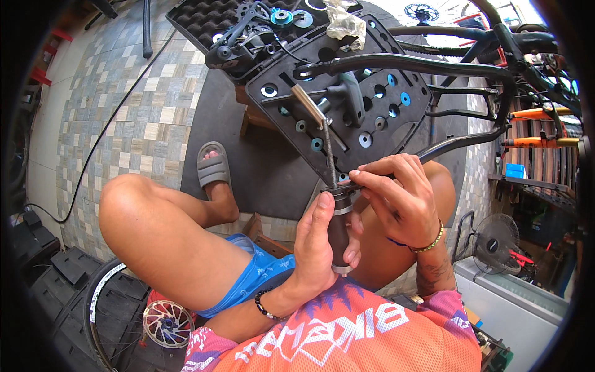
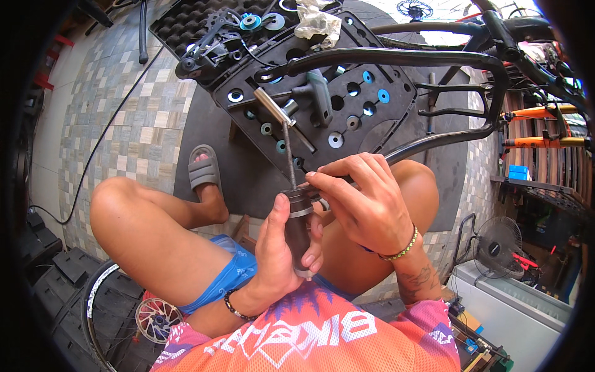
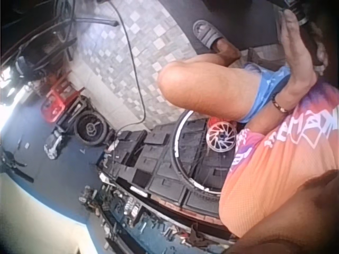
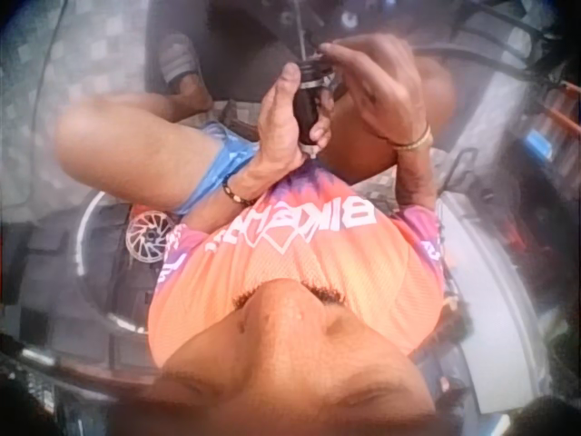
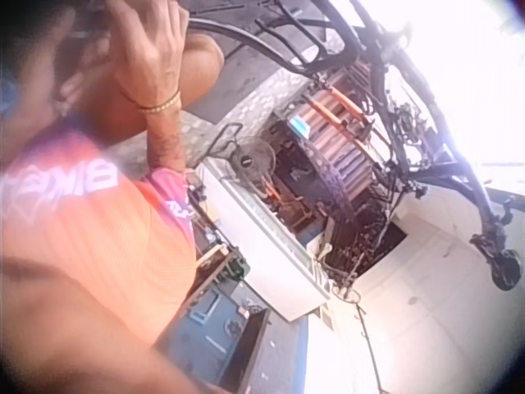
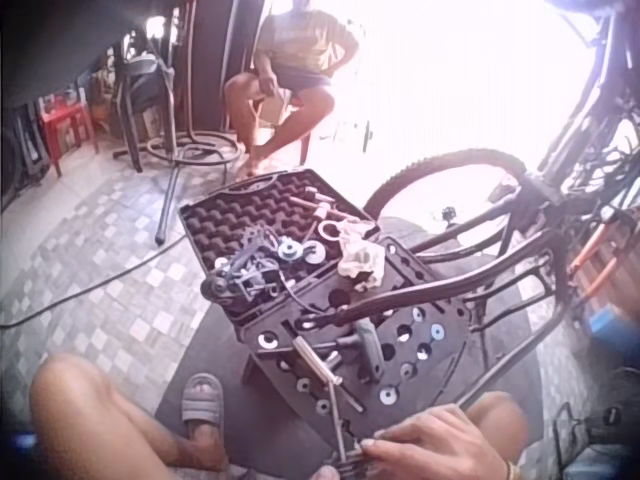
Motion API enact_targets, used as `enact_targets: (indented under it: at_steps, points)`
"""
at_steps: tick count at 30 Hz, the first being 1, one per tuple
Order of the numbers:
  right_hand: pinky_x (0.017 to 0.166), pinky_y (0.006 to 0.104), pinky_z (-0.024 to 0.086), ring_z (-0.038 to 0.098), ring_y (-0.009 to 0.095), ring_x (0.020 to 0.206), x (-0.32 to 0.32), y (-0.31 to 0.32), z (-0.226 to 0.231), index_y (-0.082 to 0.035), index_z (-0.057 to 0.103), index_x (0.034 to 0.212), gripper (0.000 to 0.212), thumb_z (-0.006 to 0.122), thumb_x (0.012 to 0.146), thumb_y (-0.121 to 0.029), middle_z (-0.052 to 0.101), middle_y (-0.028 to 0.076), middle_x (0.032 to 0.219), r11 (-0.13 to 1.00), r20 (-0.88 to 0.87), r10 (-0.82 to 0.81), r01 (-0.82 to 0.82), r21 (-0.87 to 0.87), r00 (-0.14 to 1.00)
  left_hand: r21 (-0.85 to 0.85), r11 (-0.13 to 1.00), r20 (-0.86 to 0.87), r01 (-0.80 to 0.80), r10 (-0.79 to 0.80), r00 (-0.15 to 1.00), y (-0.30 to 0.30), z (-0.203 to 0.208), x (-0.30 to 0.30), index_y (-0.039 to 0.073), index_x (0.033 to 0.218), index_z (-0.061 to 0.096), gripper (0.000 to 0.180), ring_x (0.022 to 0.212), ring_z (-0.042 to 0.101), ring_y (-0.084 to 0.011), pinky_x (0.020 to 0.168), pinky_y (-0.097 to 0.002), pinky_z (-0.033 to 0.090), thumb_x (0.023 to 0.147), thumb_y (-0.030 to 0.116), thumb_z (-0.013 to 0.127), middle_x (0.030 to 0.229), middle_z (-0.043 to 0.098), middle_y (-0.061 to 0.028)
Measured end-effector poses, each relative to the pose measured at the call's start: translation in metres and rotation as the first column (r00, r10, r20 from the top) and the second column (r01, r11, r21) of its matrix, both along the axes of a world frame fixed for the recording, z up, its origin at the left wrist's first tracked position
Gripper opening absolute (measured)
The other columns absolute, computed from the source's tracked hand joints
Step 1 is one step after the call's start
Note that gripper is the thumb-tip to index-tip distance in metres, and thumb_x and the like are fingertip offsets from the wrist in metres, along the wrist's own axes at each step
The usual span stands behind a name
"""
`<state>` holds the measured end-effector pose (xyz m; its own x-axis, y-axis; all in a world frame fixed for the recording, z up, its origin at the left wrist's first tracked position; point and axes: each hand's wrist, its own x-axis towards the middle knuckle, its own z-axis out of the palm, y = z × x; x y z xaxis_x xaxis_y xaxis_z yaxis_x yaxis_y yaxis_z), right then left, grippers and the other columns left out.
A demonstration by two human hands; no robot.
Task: The person sits on the floor and assembles a bicycle frame by inserting bearings, washers, and a bottom bracket axle into the frame's bottom bracket shell. They use a T-handle tool to tighten the axle and handle various small parts from a foam-lined tray.
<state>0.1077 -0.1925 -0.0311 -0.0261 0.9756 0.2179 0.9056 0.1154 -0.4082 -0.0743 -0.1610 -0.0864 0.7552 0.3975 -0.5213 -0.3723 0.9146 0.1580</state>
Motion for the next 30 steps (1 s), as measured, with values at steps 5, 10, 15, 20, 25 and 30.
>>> enact_targets:
  at_steps: [5, 10, 15, 20, 25, 30]
  points:
    - [0.083, 0.0394, 0.049, 0.066, 0.025, 0.092, 0.001, 0.0, -0.004, -0.008, 0.078, 0.118, 0.039, 0.079, 0.079, -0.004, 0.072, 0.005, 0.106, 1.0, 0.033, 0.024, -0.024, 0.015, 0.999, 0.058, 0.998, 0.019, 0.002, -0.003, 1.0, 0.001, -0.003, -0.001, 0.005, 0.136, 0.057, 0.052, 0.047, 0.055, -0.0122, 0.042, -0.0277, 0.048, 0.117, 0.051, 0.044, 0.09, 0.067, -0.0104]
    - [0.081, 0.0384, 0.048, 0.066, 0.024, 0.091, -0.002, 0.002, 0.003, -0.009, 0.078, 0.118, 0.039, 0.081, 0.08, -0.007, 0.072, 0.003, 0.105, 0.999, 0.043, 0.034, -0.034, -0.02, 0.998, 0.075, 0.997, -0.008, -0.016, 0.016, 1.0, -0.002, -0.006, 0.0, 0.004, 0.139, 0.055, 0.053, 0.046, 0.055, -0.0116, 0.042, -0.0274, 0.048, 0.117, 0.051, 0.045, 0.092, 0.068, -0.0115]
    - [0.078, 0.0413, 0.052, 0.067, 0.028, 0.085, 0.002, 0.006, 0.014, -0.008, 0.077, 0.118, 0.034, 0.083, 0.085, -0.012, 0.072, 0.007, 0.098, 0.994, -0.001, -0.016, 0.015, -0.107, 1.0, 0.064, 0.998, -0.028, -0.019, 0.021, 0.999, 0.001, -0.003, 0.001, 0.009, 0.148, 0.053, 0.052, 0.045, 0.054, -0.0126, 0.042, -0.0289, 0.048, 0.116, 0.05, 0.048, 0.088, 0.068, -0.0113]
    - [0.077, 0.0417, 0.057, 0.074, 0.031, 0.086, 0.012, 0.053, 0.061, -0.006, 0.079, 0.116, 0.03, 0.084, 0.087, -0.009, 0.077, 0.012, 0.096, 0.998, 0.094, -0.017, 0.022, -0.058, 0.995, 0.025, 1.0, -0.004, -0.011, 0.011, 1.0, 0.0, -0.003, 0.003, 0.013, 0.152, 0.051, 0.053, 0.051, 0.057, -0.0141, 0.047, -0.031, 0.049, 0.115, 0.05, 0.051, 0.083, 0.066, -0.0108]
    - [0.08, 0.0453, 0.058, 0.074, 0.038, 0.092, 0.036, 0.154, 0.063, -0.005, 0.076, 0.111, 0.019, 0.074, 0.096, -0.016, 0.076, 0.019, 0.096, 0.997, 0.114, 0.016, -0.024, 0.072, 0.993, 0.004, 0.999, 0.0, -0.038, 0.038, 0.999, 0.0, -0.009, 0.002, 0.014, 0.152, 0.051, 0.05, 0.051, 0.055, -0.0131, 0.047, -0.0311, 0.049, 0.115, 0.047, 0.051, 0.083, 0.065, -0.0101]
    - [0.094, 0.0455, 0.06, 0.076, 0.038, 0.105, 0.073, 0.25, 0.04, -0.007, 0.08, 0.117, 0.029, 0.073, 0.095, -0.024, 0.08, 0.019, 0.108, 0.987, 0.27, -0.08, 0.114, -0.11, 0.96, 0.005, 1.0, 0.026, -0.003, 0.002, 1.0, -0.005, -0.012, 0.006, 0.014, 0.152, 0.051, 0.049, 0.051, 0.054, -0.0125, 0.048, -0.0309, 0.049, 0.115, 0.047, 0.053, 0.084, 0.066, -0.0098]
